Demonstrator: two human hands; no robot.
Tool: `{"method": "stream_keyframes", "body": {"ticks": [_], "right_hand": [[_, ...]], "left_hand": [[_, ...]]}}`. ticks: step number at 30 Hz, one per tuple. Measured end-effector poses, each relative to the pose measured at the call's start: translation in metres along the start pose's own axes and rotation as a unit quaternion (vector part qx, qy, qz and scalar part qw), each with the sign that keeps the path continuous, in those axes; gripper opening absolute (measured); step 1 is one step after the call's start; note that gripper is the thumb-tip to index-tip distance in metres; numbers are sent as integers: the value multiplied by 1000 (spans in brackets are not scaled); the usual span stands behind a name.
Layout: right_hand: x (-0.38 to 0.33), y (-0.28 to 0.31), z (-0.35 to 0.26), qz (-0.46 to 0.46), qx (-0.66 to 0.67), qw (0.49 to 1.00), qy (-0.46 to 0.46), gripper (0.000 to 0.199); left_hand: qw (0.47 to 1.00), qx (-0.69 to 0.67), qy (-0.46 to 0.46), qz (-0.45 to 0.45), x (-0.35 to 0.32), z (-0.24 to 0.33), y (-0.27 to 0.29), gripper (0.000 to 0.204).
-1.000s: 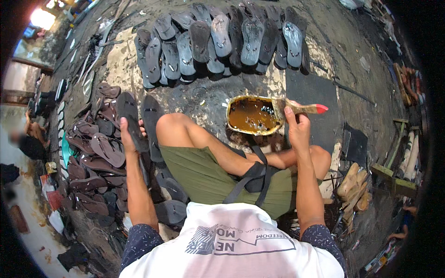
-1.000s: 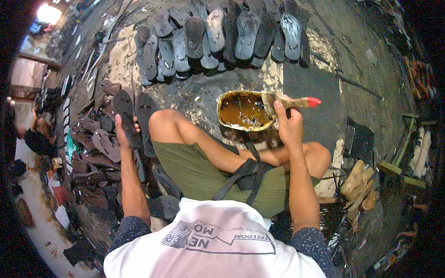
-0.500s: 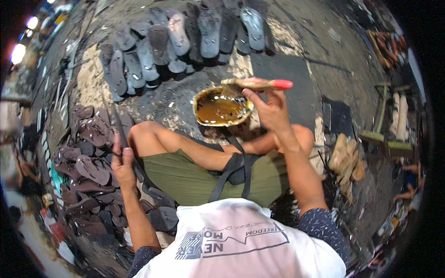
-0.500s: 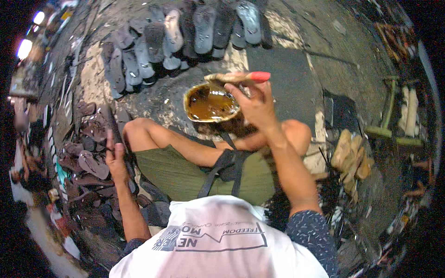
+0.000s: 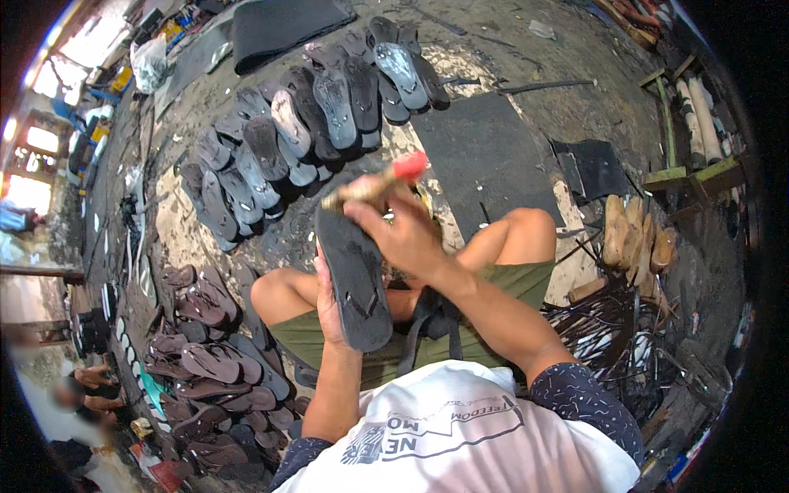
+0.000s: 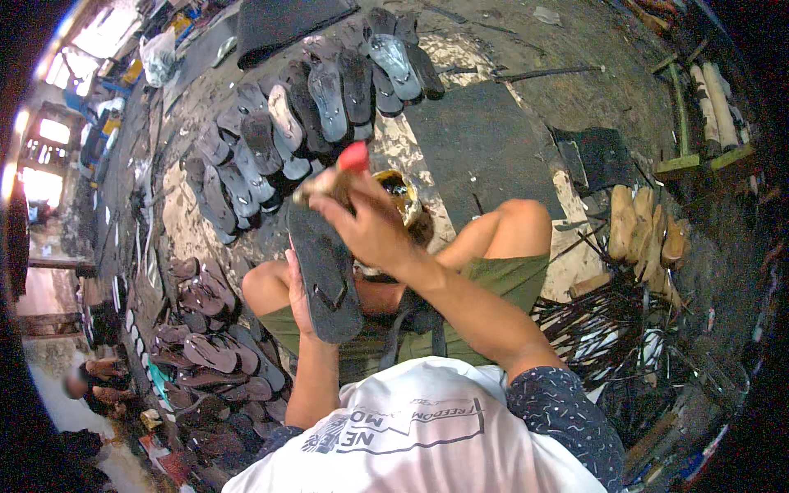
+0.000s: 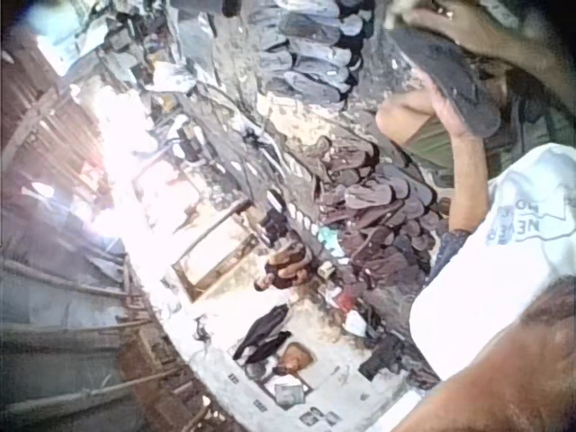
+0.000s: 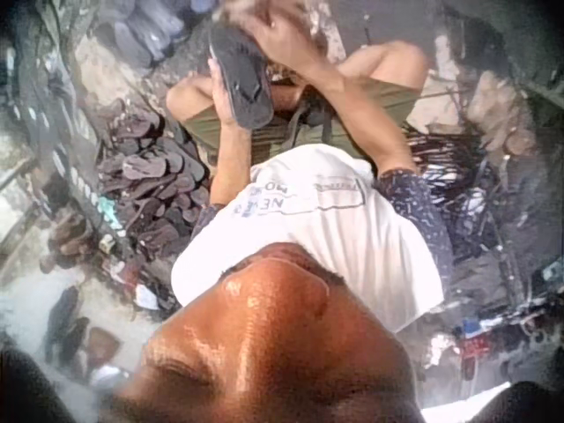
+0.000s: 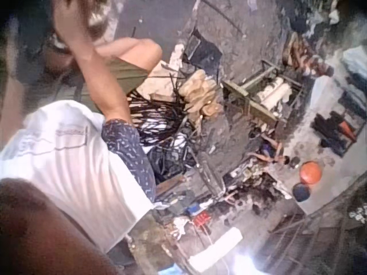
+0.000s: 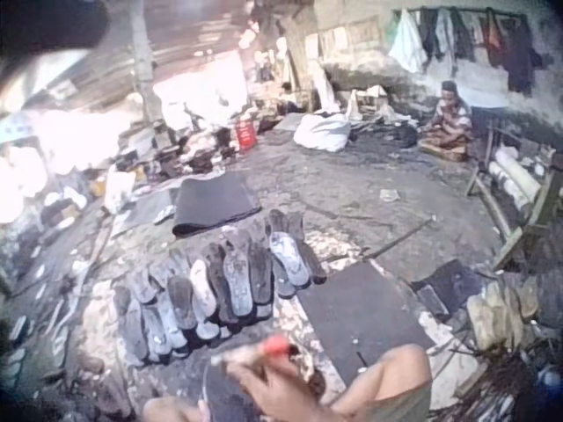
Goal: The person sits on the floor and repeatedly picks up black flip-flops, applies a brown adhesive from a container using a brush, and places them back in a pile. The person handles the sandals one at a time and continues the process for the duration of the clip.
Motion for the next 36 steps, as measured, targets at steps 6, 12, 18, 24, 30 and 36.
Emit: {"method": "stream_keyframes", "body": {"ticks": [6,12,18,24,30,36], "right_hand": [[-24,4,-8,-44,66,997,-15,34],[18,37,14,47,164,976,-136,37],[28,37,21,-33,139,985,-93,31],[26,10,-22,15,0,984,180,30],[-75,-22,-17,-165,146,975,-31,22],[-44,-1,-50,-134,63,978,148,26]], "left_hand": [[994,101,20,-47,-5,-3,20,62],[984,138,-66,-93,-13,12,5,59],[982,156,-103,-28,-15,20,19,61],[991,61,-77,-86,8,22,-8,54],[996,-6,-58,-71,54,47,2,52],[996,-69,-58,-12,75,41,9,49]]}}
Point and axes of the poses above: each hand's wrist, its own x-axis towards the middle knuckle, its own y-axis out of the back of the hand, z = x × y, the point moved 6 cm from there along x, towards the middle knuckle, and after that the axes turned 12 degrees about -x, right-handed, at the moved point
